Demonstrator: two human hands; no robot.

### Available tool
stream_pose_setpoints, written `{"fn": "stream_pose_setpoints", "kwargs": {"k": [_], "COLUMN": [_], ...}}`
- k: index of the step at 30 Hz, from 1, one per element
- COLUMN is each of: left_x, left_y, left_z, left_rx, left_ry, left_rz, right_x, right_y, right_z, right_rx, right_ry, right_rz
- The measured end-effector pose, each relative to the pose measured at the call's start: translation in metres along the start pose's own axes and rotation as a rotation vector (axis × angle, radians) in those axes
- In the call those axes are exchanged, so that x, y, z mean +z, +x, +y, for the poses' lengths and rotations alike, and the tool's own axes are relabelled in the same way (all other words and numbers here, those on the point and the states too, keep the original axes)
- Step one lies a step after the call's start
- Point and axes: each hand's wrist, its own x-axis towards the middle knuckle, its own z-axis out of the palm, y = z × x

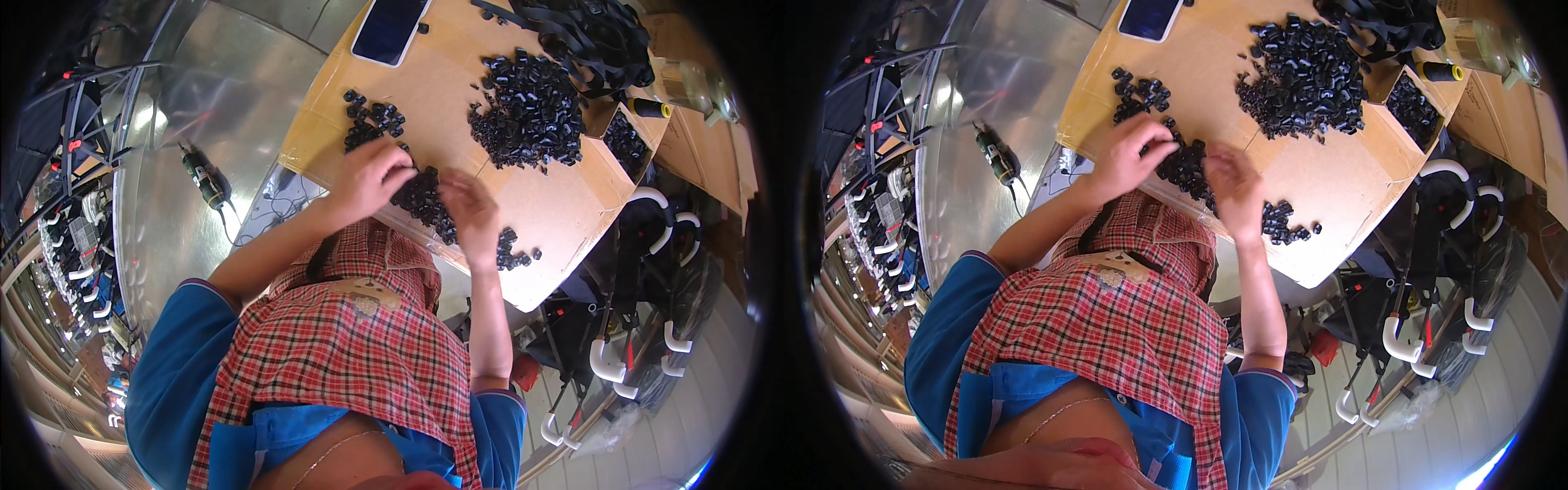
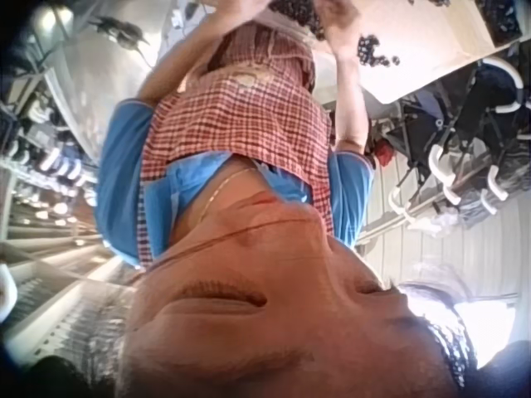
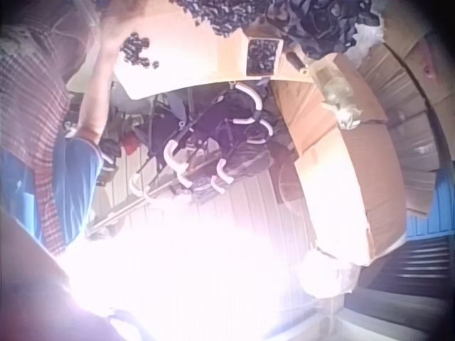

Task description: The person assembles a stroller by attaching black plastic components to the frame using a cordless drill. They pick up parts from a table, position them on the stroller, and secure them with screws. The process is repeated for multiple attachment points on the stroller frame.

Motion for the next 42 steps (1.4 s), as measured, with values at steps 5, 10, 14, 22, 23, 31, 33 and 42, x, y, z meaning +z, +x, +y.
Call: {"fn": "stream_pose_setpoints", "kwargs": {"k": [5, 10, 14, 22, 23, 31, 33, 42], "left_x": [-0.009, 0.037, 0.079, 0.056, 0.054, 0.029, 0.027, 0.020], "left_y": [0.027, 0.064, 0.105, 0.091, 0.079, 0.019, 0.013, 0.002], "left_z": [-0.010, -0.003, -0.025, -0.003, 0.003, 0.042, 0.037, 0.037], "left_rx": [0.163, 0.118, 0.145, 0.128, 0.107, -0.004, 0.024, -0.059], "left_ry": [0.295, 0.321, 0.346, 0.009, -0.078, -0.281, -0.295, -0.290], "left_rz": [0.034, -0.022, 0.039, -0.080, -0.118, -0.333, -0.353, -0.164], "right_x": [-0.039, -0.047, -0.048, -0.045, -0.044, -0.020, -0.013, -0.001], "right_y": [0.039, 0.065, 0.071, 0.041, 0.033, -0.015, -0.020, -0.021], "right_z": [-0.013, -0.011, -0.006, -0.018, -0.017, 0.004, -0.001, 0.000], "right_rx": [-0.535, -0.600, -0.576, -0.438, -0.322, -0.061, -0.003, 0.085], "right_ry": [-0.847, -1.042, -1.019, -0.547, -0.487, 0.092, 0.161, 0.428], "right_rz": [0.370, 0.470, 0.467, 0.453, 0.403, 0.135, 0.111, -0.050]}}
